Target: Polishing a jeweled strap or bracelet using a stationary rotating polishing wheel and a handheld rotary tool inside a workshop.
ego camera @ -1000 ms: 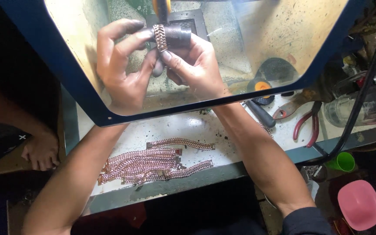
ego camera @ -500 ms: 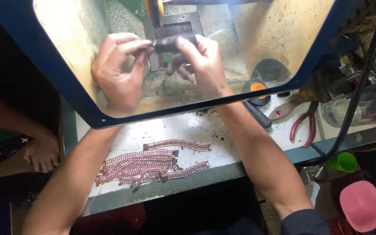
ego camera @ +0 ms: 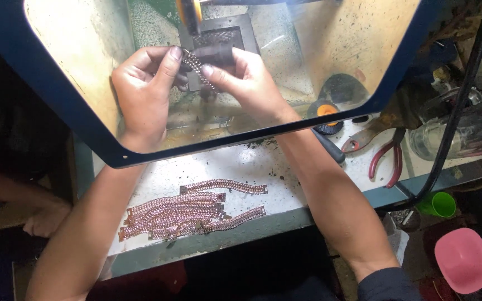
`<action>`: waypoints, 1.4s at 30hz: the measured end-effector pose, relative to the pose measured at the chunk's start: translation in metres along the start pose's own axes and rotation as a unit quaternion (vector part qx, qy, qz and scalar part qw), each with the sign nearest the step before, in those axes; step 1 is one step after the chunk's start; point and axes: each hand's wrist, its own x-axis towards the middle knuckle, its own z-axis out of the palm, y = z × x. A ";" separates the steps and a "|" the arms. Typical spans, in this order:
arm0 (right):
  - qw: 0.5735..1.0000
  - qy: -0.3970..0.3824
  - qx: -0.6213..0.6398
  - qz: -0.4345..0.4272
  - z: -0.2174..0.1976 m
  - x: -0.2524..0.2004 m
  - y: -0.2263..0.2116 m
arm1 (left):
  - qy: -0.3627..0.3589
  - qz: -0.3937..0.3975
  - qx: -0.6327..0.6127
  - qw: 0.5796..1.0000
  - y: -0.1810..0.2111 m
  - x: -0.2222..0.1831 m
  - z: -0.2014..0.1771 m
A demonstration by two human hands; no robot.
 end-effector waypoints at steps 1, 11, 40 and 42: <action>1.000 0.000 0.000 0.000 -0.002 0.000 0.003 | 0.000 0.000 0.000 1.000 0.001 0.000 0.001; 0.987 0.062 0.116 0.093 -0.009 0.010 -0.011 | -0.028 -0.112 -0.211 0.971 -0.009 0.013 0.009; 0.975 0.100 0.189 0.058 0.007 0.032 0.008 | -0.027 -0.137 -0.375 0.917 -0.022 0.024 0.003; 0.971 0.114 0.203 0.058 0.010 0.034 0.011 | -0.033 -0.116 -0.379 0.917 -0.026 0.025 0.002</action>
